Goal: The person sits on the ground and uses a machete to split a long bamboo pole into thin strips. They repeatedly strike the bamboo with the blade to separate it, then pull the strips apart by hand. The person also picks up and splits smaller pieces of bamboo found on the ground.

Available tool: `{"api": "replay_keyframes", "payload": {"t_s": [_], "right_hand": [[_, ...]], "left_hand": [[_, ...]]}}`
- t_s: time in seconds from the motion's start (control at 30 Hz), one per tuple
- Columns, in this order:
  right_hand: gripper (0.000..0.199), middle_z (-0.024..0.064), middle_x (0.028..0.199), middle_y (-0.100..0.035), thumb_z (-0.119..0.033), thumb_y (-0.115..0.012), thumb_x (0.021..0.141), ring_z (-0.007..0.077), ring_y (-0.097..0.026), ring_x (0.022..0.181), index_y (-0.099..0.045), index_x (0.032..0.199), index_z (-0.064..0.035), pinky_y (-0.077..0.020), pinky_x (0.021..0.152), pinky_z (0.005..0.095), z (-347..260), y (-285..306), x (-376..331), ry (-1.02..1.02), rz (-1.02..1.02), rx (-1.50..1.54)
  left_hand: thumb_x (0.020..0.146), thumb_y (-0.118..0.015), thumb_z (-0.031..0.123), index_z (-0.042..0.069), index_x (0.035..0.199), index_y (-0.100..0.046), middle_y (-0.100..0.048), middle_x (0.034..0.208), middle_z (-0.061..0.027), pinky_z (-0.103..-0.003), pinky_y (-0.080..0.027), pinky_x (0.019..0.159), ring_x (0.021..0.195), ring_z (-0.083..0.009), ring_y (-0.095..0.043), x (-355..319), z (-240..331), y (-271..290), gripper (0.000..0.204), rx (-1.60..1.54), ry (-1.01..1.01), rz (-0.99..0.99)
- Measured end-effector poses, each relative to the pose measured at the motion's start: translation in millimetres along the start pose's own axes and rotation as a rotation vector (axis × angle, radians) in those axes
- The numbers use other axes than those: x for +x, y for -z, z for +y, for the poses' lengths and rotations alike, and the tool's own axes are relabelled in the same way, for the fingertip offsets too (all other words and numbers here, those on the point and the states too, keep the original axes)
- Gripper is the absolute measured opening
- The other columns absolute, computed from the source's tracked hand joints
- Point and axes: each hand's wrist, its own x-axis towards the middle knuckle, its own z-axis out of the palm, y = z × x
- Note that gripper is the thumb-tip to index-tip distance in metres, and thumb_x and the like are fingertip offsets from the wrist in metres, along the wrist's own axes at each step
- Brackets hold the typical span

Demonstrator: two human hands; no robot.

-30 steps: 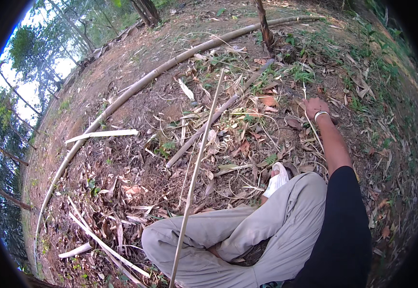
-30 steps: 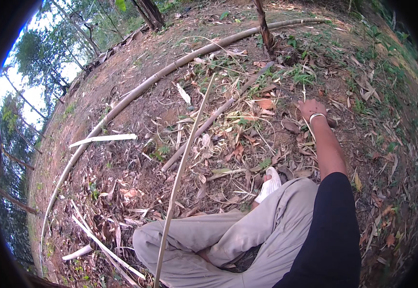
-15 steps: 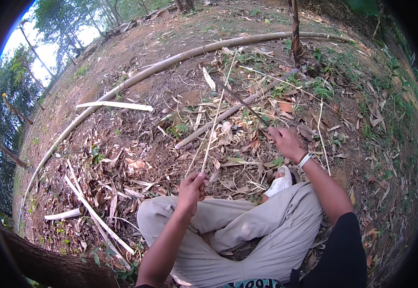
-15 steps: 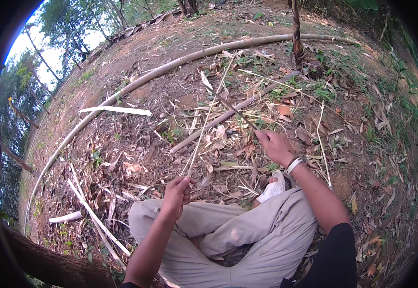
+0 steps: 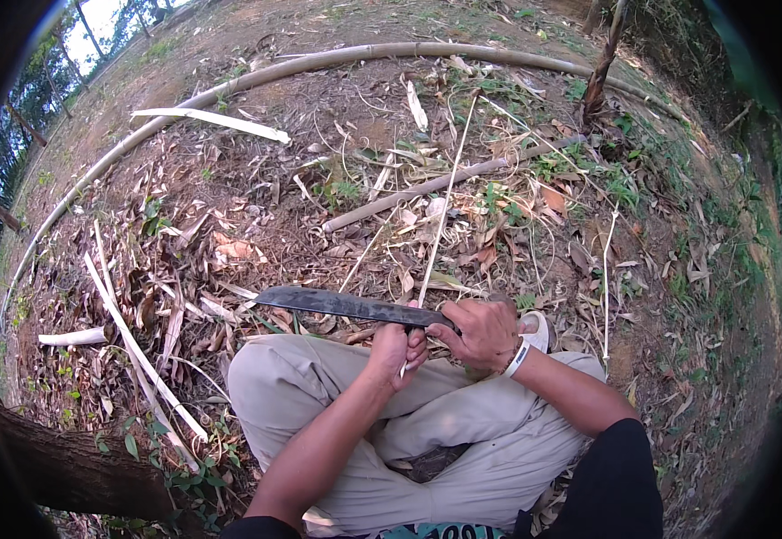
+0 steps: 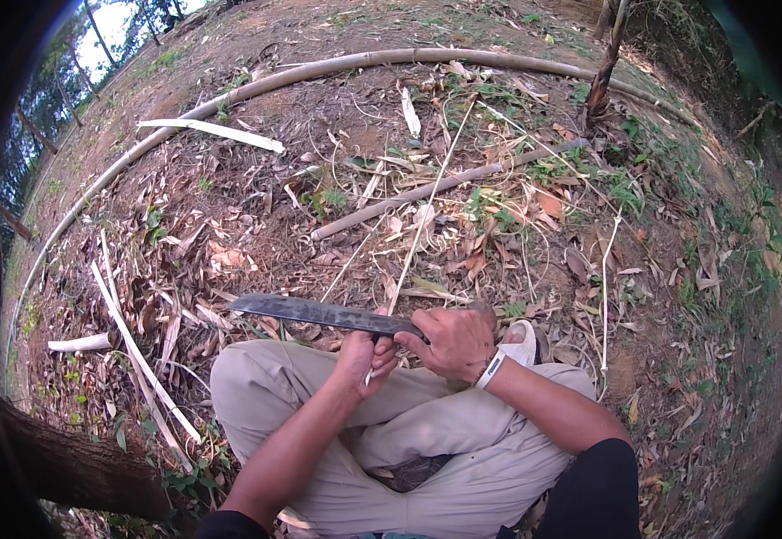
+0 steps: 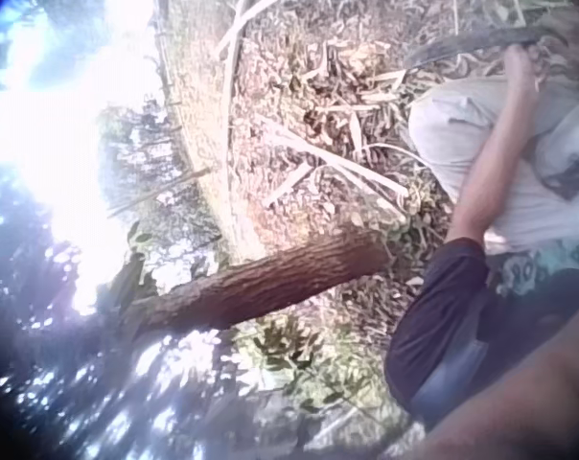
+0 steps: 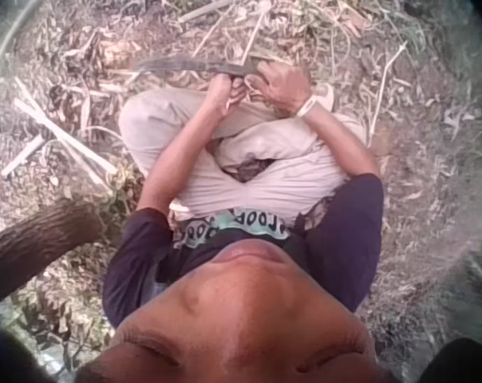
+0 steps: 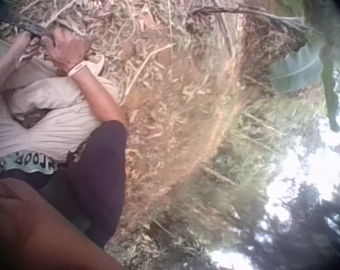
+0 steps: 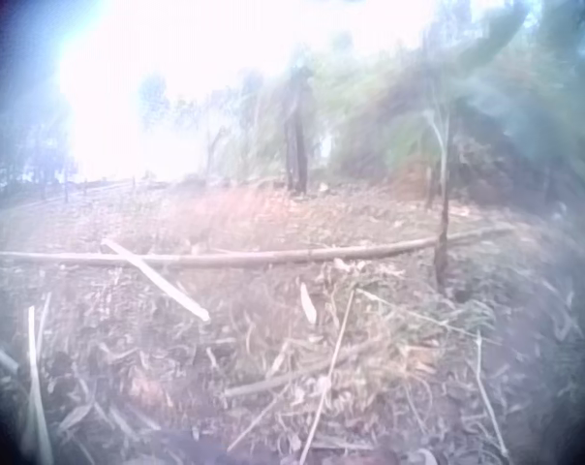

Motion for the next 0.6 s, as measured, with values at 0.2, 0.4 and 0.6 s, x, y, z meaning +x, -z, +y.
{"api": "replay_keyframes", "payload": {"t_s": [0.2, 0.4, 0.6], "right_hand": [[0.042, 0.0119, 0.061, -0.058, -0.048, -0.053, 0.094, 0.0304, -0.061, 0.054, -0.06, 0.08, -0.0086, -0.0468, 0.048, 0.0421, 29.9, -8.9, 3.4, 0.012, 0.068, -0.099], [0.042, 0.0149, 0.06, -0.057, -0.044, -0.05, 0.096, 0.0373, -0.061, 0.06, -0.057, 0.078, -0.007, -0.0452, 0.053, 0.0468, 40.1, -0.9, 10.4, -0.211, -0.055, -0.063], [0.042, 0.0148, 0.058, -0.059, -0.048, -0.05, 0.095, 0.0356, -0.062, 0.055, -0.058, 0.078, -0.0101, -0.0474, 0.049, 0.0469, 38.1, -4.1, 1.5, -0.206, -0.079, -0.044]], "left_hand": [[0.103, -0.041, 0.028, 0.008, 0.082, -0.048, -0.038, 0.051, 0.001, -0.023, -0.024, 0.029, 0.033, -0.008, -0.03, -11.4, -8.2, -6.9, 0.03, -0.013, -0.073, -0.033], [0.103, -0.041, 0.022, 0.007, 0.085, -0.048, -0.037, 0.051, 0.0021, -0.022, -0.023, 0.03, 0.034, -0.0071, -0.029, -4.9, -7.1, -5.6, 0.024, 0.034, -0.148, -0.034], [0.102, -0.042, 0.018, 0.007, 0.087, -0.049, -0.037, 0.051, 0.0028, -0.022, -0.023, 0.03, 0.033, -0.0062, -0.029, -5.1, -9.1, 0.5, 0.02, 0.022, -0.123, -0.059]]}}
